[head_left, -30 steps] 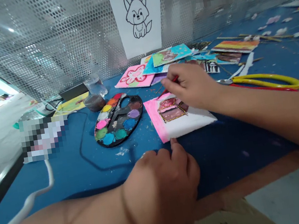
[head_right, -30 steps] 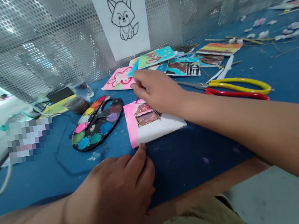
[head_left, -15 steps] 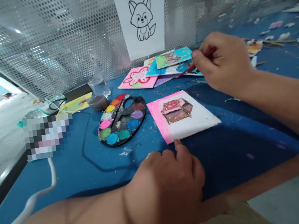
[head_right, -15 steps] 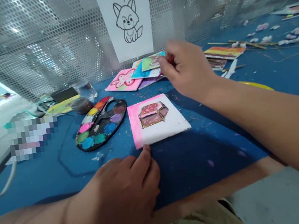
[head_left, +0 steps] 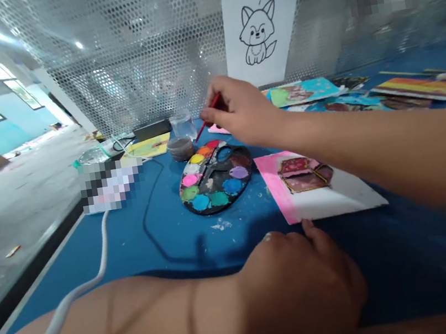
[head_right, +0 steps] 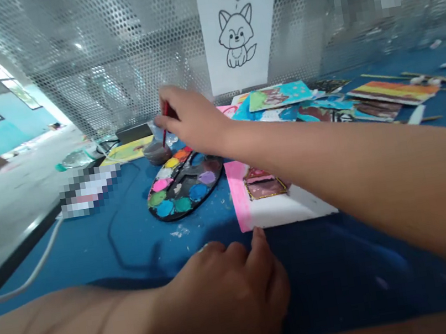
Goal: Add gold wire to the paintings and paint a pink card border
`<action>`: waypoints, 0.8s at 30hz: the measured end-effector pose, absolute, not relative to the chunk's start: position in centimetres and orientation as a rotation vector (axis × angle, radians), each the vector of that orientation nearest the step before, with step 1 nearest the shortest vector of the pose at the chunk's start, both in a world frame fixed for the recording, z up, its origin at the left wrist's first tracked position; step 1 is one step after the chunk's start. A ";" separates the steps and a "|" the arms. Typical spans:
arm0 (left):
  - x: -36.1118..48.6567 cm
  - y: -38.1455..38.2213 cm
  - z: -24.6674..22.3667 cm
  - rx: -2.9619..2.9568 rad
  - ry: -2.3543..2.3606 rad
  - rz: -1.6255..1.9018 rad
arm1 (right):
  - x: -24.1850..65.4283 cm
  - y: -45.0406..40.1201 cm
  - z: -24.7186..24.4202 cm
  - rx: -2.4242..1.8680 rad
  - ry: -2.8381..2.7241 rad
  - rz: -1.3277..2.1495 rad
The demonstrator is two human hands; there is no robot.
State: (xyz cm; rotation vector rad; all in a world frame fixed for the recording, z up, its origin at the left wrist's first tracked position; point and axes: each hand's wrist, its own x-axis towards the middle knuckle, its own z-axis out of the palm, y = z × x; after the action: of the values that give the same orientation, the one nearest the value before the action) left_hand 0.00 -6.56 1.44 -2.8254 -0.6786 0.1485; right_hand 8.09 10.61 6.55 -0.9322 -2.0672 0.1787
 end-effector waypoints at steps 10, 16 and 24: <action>0.0 -6.4 -0.8 -2.743 -0.599 -0.068 | 2.6 16.4 5.7 -0.958 -2.089 0.140; 0.0 -6.5 -0.8 -2.743 -0.642 -0.088 | 2.7 14.3 6.1 -0.935 -2.099 0.234; -0.2 -6.4 -0.8 -2.753 -0.612 -0.095 | 2.4 12.6 5.3 -0.974 -2.275 0.324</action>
State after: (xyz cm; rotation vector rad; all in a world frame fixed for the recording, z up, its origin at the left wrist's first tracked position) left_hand -0.25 -6.39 -0.76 -2.7530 -0.6117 -0.0955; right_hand 2.43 12.57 5.29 -0.9740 -2.2747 0.3240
